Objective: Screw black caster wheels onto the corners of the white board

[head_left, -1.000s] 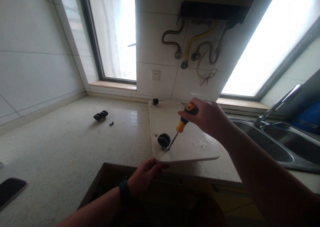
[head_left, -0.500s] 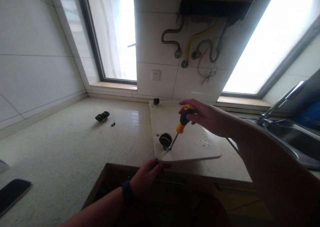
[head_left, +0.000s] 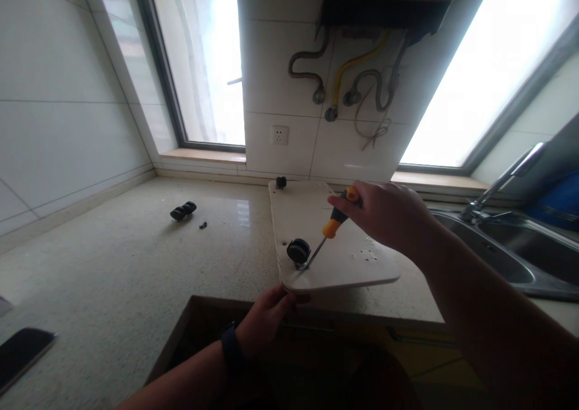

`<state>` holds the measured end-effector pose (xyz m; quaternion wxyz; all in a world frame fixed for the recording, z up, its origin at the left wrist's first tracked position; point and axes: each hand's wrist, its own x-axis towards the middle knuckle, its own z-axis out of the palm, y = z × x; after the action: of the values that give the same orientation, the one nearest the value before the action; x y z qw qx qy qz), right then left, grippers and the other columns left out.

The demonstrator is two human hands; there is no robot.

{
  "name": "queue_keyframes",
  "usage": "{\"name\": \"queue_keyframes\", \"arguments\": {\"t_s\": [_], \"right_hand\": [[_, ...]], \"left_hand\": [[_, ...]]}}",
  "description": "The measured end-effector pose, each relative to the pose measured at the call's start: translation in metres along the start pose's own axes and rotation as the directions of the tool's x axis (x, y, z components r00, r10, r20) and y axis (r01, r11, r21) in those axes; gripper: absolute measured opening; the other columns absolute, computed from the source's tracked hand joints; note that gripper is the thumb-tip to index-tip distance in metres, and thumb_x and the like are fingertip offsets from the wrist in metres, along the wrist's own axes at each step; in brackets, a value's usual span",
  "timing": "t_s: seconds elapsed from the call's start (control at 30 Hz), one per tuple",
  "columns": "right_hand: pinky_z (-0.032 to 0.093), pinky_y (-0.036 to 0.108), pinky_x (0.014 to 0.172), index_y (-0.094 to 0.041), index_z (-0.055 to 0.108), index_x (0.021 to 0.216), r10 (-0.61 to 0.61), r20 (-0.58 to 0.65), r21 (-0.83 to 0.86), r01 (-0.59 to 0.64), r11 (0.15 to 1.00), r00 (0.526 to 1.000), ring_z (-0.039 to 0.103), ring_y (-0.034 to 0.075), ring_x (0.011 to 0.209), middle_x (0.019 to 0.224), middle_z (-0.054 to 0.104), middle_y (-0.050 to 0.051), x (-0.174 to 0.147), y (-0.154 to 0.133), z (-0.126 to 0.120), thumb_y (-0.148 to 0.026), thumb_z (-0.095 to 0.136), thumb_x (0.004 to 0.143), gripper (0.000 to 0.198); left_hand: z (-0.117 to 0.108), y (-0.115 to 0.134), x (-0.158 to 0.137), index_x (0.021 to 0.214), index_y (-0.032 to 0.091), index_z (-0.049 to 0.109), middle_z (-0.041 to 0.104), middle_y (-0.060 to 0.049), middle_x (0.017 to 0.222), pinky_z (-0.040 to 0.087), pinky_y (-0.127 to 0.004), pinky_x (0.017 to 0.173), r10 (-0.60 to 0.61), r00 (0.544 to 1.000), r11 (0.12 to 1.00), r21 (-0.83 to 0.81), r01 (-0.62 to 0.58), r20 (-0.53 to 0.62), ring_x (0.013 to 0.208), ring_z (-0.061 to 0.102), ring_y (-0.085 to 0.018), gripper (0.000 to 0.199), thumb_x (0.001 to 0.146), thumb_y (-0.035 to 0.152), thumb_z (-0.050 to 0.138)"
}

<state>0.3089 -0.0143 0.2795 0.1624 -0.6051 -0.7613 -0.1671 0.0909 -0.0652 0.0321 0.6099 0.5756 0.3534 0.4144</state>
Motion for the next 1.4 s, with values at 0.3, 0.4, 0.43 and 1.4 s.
{"name": "queue_keyframes", "arguments": {"t_s": [0.3,0.4,0.43,1.4], "right_hand": [[0.051,0.033,0.073,-0.028,0.057,0.135,-0.300,0.044,0.733,0.173,0.658,0.953,0.068,0.020,0.093,0.116,0.071,0.007,0.009,0.014,0.014,-0.043,0.056,0.095,0.043],[0.045,0.032,0.067,-0.025,0.068,0.110,-0.208,-0.014,0.567,0.179,0.804,0.978,0.063,0.016,0.071,0.085,0.072,0.001,0.009,0.008,0.010,-0.052,0.065,0.089,0.035],[0.043,0.032,0.064,-0.024,0.069,0.101,-0.181,-0.037,0.509,0.175,0.843,0.983,0.059,0.015,0.065,0.078,0.070,0.000,0.007,0.006,0.008,-0.056,0.067,0.087,0.035],[0.053,0.033,0.062,-0.022,0.057,0.100,-0.248,0.098,0.732,0.099,0.674,0.964,0.066,0.018,0.070,0.084,0.068,0.003,0.026,-0.010,0.016,-0.051,0.069,0.086,0.034]], "left_hand": [[-0.002,0.003,-0.001,0.115,0.016,0.071,0.076,-0.012,0.108,0.048,-0.032,0.077,0.007,1.000,0.999,0.039,-0.007,0.004,0.086,0.063,-0.020,0.044,0.096,0.053,0.058],[-0.002,0.006,-0.002,0.114,0.016,0.072,0.076,-0.012,0.107,0.047,-0.032,0.076,0.006,1.000,0.998,0.061,-0.006,0.002,0.085,0.063,-0.021,0.044,0.096,0.054,0.058],[-0.001,0.006,-0.002,0.114,0.016,0.072,0.076,-0.012,0.107,0.047,-0.032,0.076,0.002,1.000,0.998,0.065,-0.002,0.001,0.085,0.063,-0.021,0.045,0.096,0.054,0.058],[-0.004,-0.001,-0.002,0.114,0.015,0.072,0.076,-0.012,0.108,0.046,-0.030,0.074,-0.043,0.998,0.999,-0.001,0.043,-0.044,0.080,0.060,-0.018,0.047,0.095,0.055,0.059]]}}
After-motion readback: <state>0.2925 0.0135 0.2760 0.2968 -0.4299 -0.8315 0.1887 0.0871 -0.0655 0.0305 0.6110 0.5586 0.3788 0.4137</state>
